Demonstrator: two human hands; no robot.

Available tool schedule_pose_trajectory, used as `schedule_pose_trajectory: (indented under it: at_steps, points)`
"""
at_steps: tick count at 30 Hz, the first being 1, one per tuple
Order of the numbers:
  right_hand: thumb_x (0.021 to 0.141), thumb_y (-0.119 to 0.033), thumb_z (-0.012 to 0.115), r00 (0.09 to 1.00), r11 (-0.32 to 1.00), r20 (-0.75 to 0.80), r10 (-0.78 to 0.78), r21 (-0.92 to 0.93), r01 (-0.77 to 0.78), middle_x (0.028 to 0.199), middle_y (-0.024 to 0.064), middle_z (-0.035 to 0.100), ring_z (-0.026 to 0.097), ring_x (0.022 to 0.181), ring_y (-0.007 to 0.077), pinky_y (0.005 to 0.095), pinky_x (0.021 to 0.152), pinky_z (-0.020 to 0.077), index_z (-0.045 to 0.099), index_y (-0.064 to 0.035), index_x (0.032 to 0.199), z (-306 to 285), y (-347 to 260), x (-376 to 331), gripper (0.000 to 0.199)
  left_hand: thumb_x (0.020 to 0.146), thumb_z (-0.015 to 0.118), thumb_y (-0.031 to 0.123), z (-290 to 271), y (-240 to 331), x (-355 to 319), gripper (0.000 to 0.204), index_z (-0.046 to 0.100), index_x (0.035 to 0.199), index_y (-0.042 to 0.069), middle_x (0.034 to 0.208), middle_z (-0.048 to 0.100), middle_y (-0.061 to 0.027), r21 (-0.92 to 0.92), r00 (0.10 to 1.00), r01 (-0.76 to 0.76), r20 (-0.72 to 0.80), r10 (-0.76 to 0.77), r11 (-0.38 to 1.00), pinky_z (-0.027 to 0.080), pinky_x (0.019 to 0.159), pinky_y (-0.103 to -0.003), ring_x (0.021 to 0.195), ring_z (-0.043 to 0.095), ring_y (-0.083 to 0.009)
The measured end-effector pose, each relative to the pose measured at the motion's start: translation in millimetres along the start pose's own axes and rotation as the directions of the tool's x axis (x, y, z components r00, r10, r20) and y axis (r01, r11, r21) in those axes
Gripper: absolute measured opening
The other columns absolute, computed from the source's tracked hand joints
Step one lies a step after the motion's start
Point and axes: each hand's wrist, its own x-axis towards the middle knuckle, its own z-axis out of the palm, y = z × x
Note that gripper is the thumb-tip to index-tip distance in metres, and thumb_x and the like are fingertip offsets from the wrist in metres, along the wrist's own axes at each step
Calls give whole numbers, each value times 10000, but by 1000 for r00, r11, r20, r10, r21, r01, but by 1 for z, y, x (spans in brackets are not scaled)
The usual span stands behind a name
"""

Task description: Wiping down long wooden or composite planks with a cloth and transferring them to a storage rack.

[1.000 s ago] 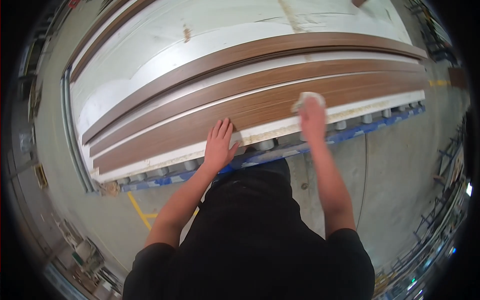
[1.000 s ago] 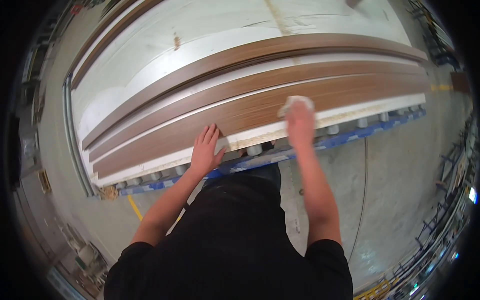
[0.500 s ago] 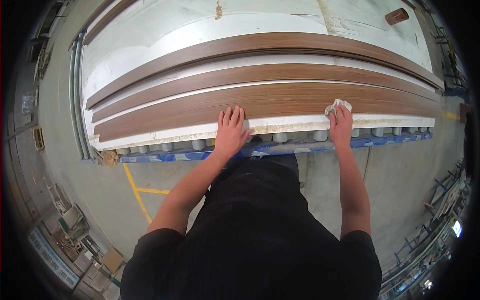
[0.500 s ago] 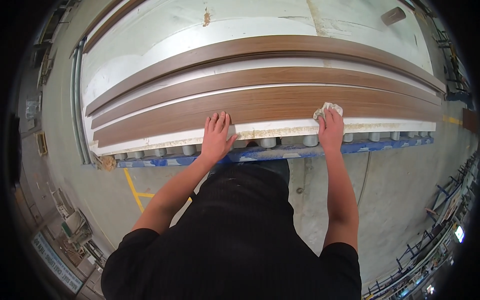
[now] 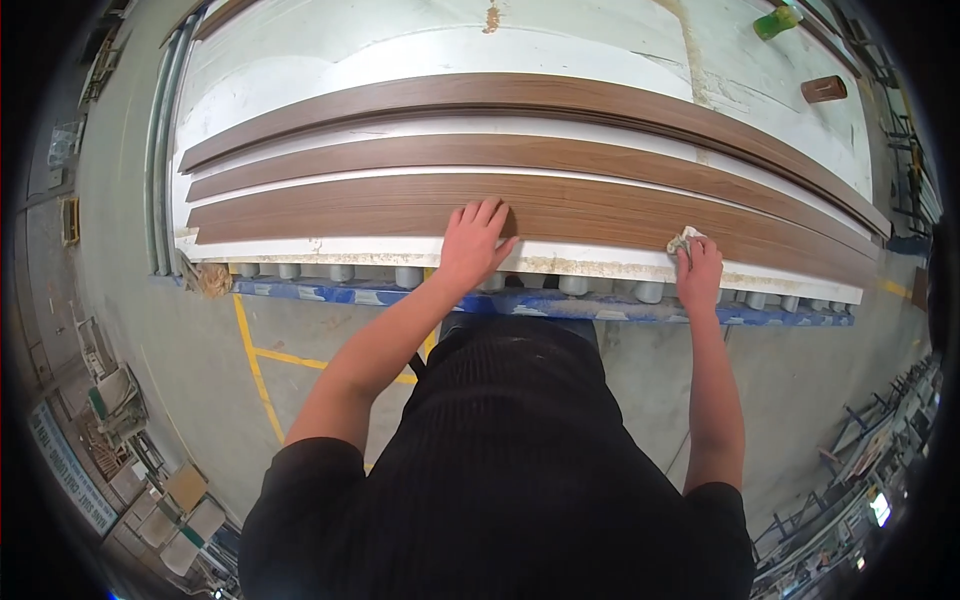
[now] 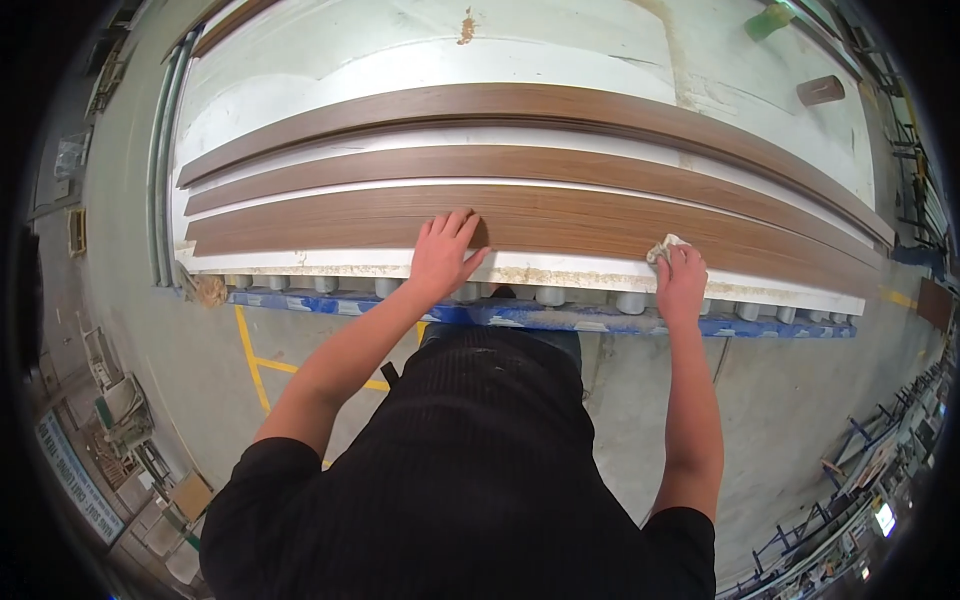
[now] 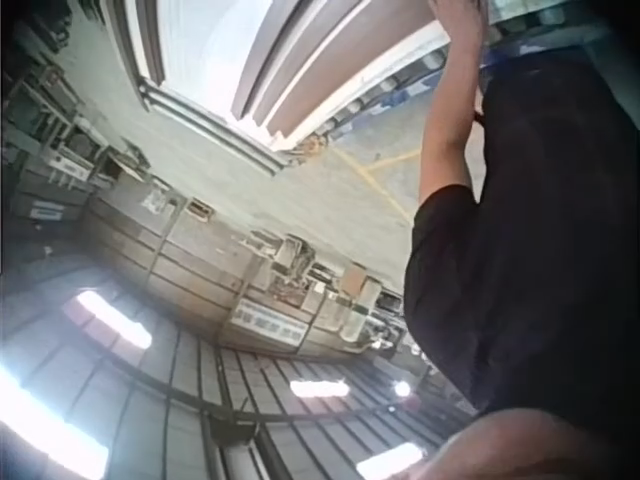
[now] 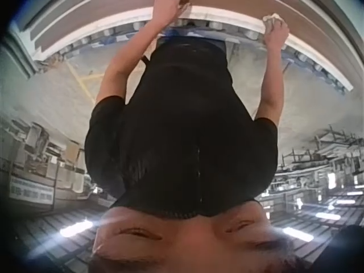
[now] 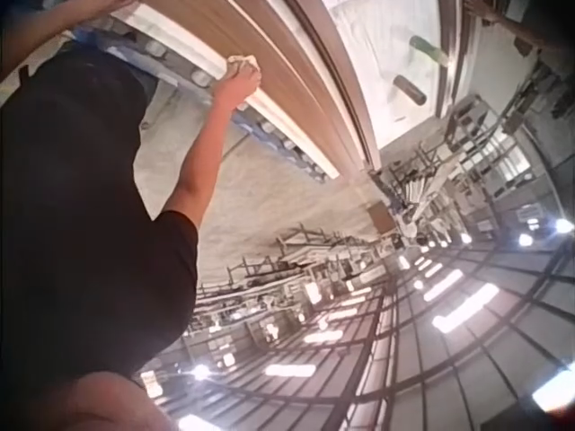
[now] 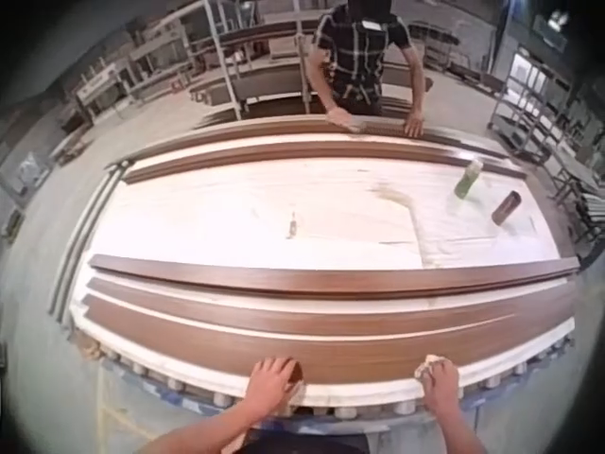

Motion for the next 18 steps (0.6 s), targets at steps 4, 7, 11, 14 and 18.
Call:
schedule_pose_trajectory:
  at_steps: [4, 7, 11, 14, 18]
  points:
    - [993, -241, 724, 1000, 999, -26, -16, -30, 15, 1276, 147, 636, 606, 1164, 392, 517, 966, 499, 699, -87, 1301, 3, -8, 6, 345, 948, 759, 354, 2, -2, 0, 558, 617, 1391, 46, 1406, 600, -120, 38, 997, -57, -41, 59, 998, 432, 1086, -486, 1258, 562, -354]
    - [970, -300, 756, 999, 999, 15, -51, 11, 51, 1279, 126, 639, 607, 1156, 385, 507, 968, 513, 709, -123, 1308, 4, -36, 23, 385, 950, 763, 345, 5, -13, 13, 536, 627, 1393, 77, 1395, 608, -112, 44, 993, -66, -95, 70, 997, 427, 1083, -497, 1264, 561, -347]
    - [895, -422, 818, 989, 997, 148, -27, 82, 15, 1234, 89, 649, 621, 1136, 344, 479, 937, 542, 720, -145, 1317, -2, -91, 46, 514, 897, 818, 382, 0, -36, 37, 514, 685, 1324, 129, 1312, 633, -97, 44, 983, 66, -174, -57, 997, 434, 1045, -485, 1215, 575, -334]
    - [859, -475, 840, 983, 998, 184, -27, 60, 16, 1159, 90, 656, 639, 1103, 327, 463, 912, 556, 731, -151, 1314, 3, -105, 53, 569, 857, 834, 433, -7, -49, 53, 459, 737, 1172, 113, 1154, 658, -63, 115, 997, -37, -57, 43, 993, 444, 969, -459, 1123, 599, -289]
    - [857, -462, 839, 989, 996, 126, -73, 58, 66, 1054, 90, 656, 652, 1031, 325, 457, 879, 548, 765, -154, 1231, 12, -105, 60, 490, 867, 819, 448, -16, -54, 69, 436, 747, 1138, 114, 1120, 659, -54, 221, 979, -201, 69, 190, 954, 448, 940, -440, 1102, 599, -268]
